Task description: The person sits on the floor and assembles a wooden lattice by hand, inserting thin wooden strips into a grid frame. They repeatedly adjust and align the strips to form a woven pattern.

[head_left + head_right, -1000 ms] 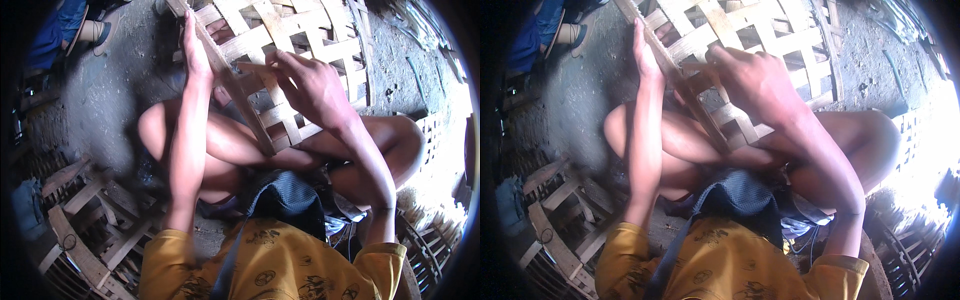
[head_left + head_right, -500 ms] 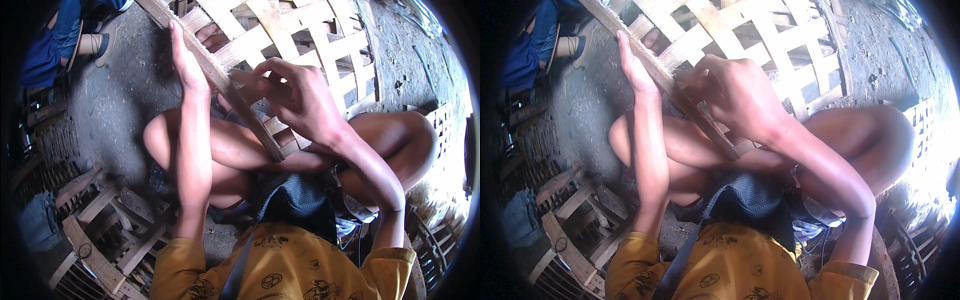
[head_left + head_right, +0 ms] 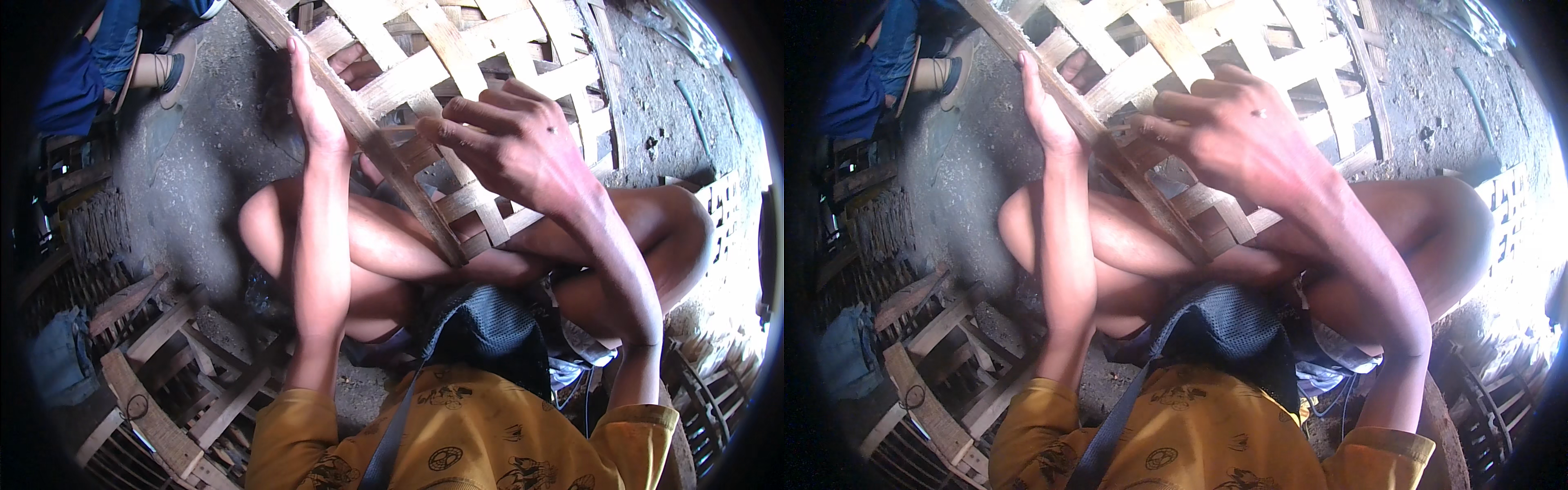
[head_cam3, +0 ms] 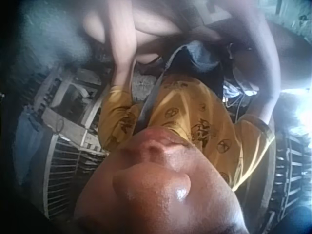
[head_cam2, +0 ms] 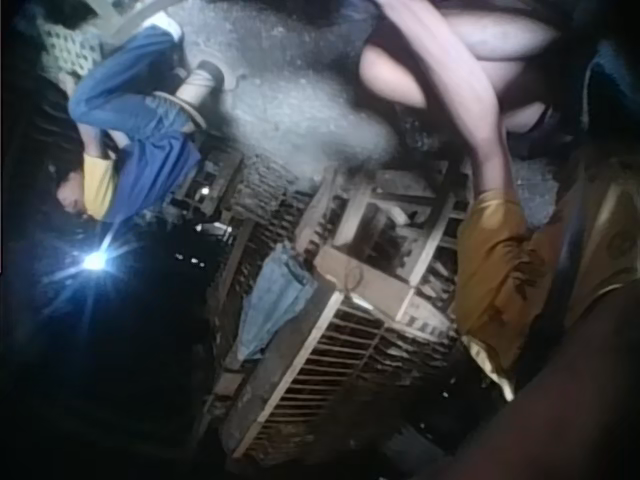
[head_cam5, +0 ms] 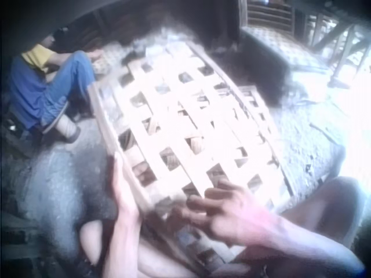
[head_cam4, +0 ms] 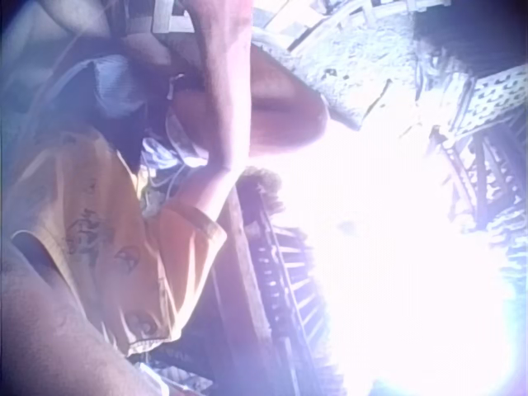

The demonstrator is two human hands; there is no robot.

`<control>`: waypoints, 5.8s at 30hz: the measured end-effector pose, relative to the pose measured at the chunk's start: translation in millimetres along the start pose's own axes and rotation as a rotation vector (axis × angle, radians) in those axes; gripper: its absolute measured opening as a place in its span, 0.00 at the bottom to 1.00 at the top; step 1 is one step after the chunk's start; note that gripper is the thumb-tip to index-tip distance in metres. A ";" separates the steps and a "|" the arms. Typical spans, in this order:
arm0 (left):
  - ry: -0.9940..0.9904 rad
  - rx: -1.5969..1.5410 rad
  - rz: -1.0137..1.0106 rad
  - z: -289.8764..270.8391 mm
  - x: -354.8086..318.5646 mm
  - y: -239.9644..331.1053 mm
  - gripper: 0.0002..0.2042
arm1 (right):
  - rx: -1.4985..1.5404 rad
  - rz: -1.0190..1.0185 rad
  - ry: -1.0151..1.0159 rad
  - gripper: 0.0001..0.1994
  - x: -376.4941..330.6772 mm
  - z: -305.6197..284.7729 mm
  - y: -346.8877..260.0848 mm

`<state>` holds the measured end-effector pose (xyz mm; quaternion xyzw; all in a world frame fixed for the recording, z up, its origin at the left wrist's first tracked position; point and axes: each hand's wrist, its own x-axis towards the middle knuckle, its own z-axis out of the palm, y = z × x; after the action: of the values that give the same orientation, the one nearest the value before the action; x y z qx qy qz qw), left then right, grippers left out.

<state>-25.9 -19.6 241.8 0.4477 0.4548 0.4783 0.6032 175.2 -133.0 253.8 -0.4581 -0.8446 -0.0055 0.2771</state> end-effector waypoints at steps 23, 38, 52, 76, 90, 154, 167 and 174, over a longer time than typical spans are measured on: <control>0.021 -0.060 -0.012 -8.2 -0.8 -3.8 0.37 | 0.265 0.408 0.064 0.08 -1.9 -46.3 39.1; 0.053 0.003 -0.032 -8.8 1.3 -4.5 0.39 | 0.146 0.361 -0.137 0.12 -19.0 -61.4 46.8; 0.082 -0.050 -0.055 -12.6 9.2 -16.0 0.39 | 0.164 0.541 -0.087 0.14 -10.2 -69.9 30.2; -0.019 -0.044 -0.084 -16.7 10.2 -18.0 0.33 | -0.178 0.640 0.155 0.15 -18.7 -65.9 114.6; 0.048 -0.054 0.008 -12.2 3.7 -11.8 0.28 | -0.048 0.673 0.349 0.16 -8.1 -30.9 128.5; 0.027 -0.046 -0.060 -30.3 15.3 -23.6 0.28 | 0.843 0.980 -0.023 0.16 -43.5 -71.7 162.0; -0.027 -0.114 -0.069 -10.3 11.6 -20.3 0.28 | -0.362 0.708 0.253 0.16 -42.8 -36.9 125.8; -0.012 -0.114 -0.006 -8.7 17.8 -26.4 0.26 | -0.537 0.676 0.258 0.18 -40.6 -17.4 117.2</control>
<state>-27.6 -4.9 212.2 0.4139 0.4247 0.4990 0.6319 291.6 -100.8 220.7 -0.7596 -0.5745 -0.1907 0.2377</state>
